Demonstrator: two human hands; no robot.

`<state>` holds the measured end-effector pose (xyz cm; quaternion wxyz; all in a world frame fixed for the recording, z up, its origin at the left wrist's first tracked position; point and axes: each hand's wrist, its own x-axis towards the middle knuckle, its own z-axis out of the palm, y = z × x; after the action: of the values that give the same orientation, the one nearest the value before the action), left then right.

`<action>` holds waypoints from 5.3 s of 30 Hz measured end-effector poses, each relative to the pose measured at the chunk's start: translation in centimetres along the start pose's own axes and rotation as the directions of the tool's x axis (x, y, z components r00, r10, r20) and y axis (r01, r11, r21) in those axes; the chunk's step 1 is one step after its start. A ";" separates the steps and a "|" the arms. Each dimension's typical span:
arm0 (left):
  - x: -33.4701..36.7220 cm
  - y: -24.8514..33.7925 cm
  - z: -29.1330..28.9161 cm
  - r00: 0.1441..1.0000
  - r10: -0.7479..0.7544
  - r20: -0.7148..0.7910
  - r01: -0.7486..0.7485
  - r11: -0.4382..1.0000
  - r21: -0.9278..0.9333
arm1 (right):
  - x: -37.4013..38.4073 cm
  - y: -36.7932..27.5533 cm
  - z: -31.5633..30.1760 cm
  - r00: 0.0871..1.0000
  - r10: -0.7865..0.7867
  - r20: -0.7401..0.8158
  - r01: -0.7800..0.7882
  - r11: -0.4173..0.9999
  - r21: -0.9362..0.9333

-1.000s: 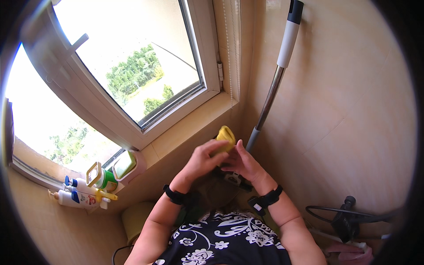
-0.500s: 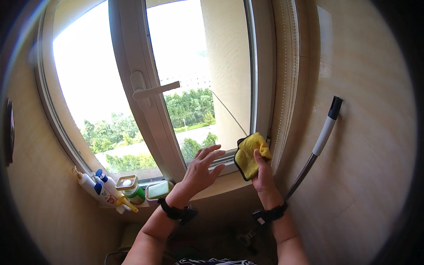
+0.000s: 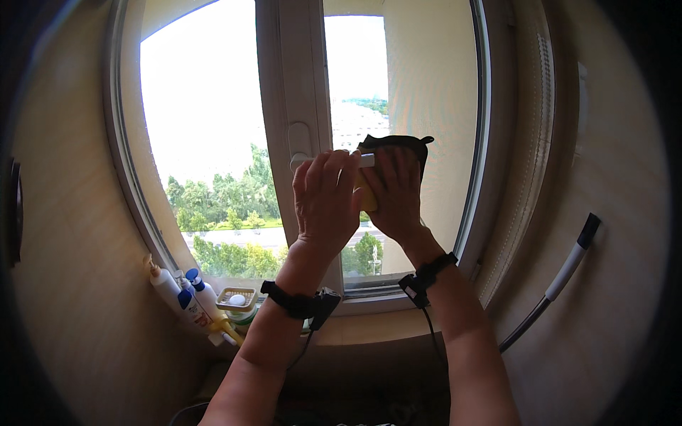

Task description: The person wipes the window ledge and window frame with a cloth, moving aside bottles of toiletries and a soap dish.

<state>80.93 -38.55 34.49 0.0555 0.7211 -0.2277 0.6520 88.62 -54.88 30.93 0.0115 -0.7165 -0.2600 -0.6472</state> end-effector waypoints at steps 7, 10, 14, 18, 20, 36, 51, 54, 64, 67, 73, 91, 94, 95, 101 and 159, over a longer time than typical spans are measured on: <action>2.1 0.0 0.8 0.999 -0.035 -0.029 0.030 0.988 -0.153 | -4.3 -0.8 -2.6 0.923 -0.186 0.337 0.230 0.968 -0.097; 2.6 -1.2 0.9 0.992 -0.015 0.125 0.044 0.971 -0.235 | -2.7 1.9 -1.9 0.967 -0.251 0.045 0.254 0.963 -0.091; 1.8 -2.7 0.6 0.996 0.092 -0.024 -0.094 0.937 -0.337 | 2.5 3.7 -2.1 0.988 -0.146 -0.054 0.146 0.989 -0.002; 1.9 -2.4 -0.1 0.997 0.044 -0.064 -0.063 0.938 -0.341 | 4.5 3.5 -0.8 0.984 0.086 -0.158 -0.075 0.994 0.075; 3.0 -1.3 0.3 0.994 0.108 0.010 -0.101 0.955 -0.280 | 4.2 2.9 -0.1 0.971 0.140 -0.195 -0.120 0.987 0.110; -3.1 -6.2 -0.8 0.754 0.535 0.381 -0.611 0.785 0.107 | 2.1 3.1 -2.3 0.998 0.049 -0.033 -0.047 0.998 0.052; -7.8 -2.6 -1.1 0.868 -0.493 0.057 0.430 0.690 -0.582 | 5.1 -5.8 0.1 0.988 0.153 -0.018 -0.144 0.960 0.239; -6.5 -3.2 0.3 0.900 -0.424 0.097 0.420 0.789 -0.448 | 0.5 -6.6 0.1 0.997 0.070 -0.018 -0.065 0.975 0.214; -6.3 -3.2 0.2 0.867 -0.390 0.310 0.469 0.849 -0.244 | 8.4 -4.5 0.7 0.959 0.155 -0.239 -0.123 0.982 0.146; -6.2 -3.8 -0.3 0.858 -0.382 0.344 0.471 0.852 -0.228 | 5.6 -5.8 1.1 0.972 0.169 -0.164 -0.144 0.978 0.153; -6.0 -3.1 0.5 0.854 -0.384 0.352 0.465 0.866 -0.184 | 2.5 -6.1 0.4 0.976 0.155 -0.155 -0.124 0.974 0.191; -6.4 -3.7 0.0 0.811 -0.409 0.419 0.502 0.854 -0.138 | 4.4 -6.8 0.7 0.962 0.210 -0.176 -0.168 0.959 0.231; -6.0 -3.3 -0.4 0.808 -0.416 0.417 0.501 0.858 -0.113 | 3.3 -6.7 0.2 0.973 0.189 -0.133 -0.154 0.960 0.232; -5.7 -2.9 -0.5 0.813 -0.418 0.405 0.490 0.867 -0.088 | 2.2 -6.8 0.1 0.978 0.184 -0.097 -0.160 0.963 0.215; -4.9 -2.2 -0.4 0.782 -0.419 0.462 0.526 0.841 -0.128 | -7.3 -7.9 -1.9 0.930 0.213 0.300 -0.346 0.779 0.523; -23.4 -2.2 -3.6 0.535 -0.603 0.592 0.843 0.338 -0.418 | -2.6 -15.2 2.5 0.994 0.077 0.075 -0.093 0.969 0.231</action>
<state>77.41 -29.27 12.89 0.5574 0.7702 -0.0983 0.2940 84.98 -41.80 23.23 0.1150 -0.7415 -0.3038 -0.5870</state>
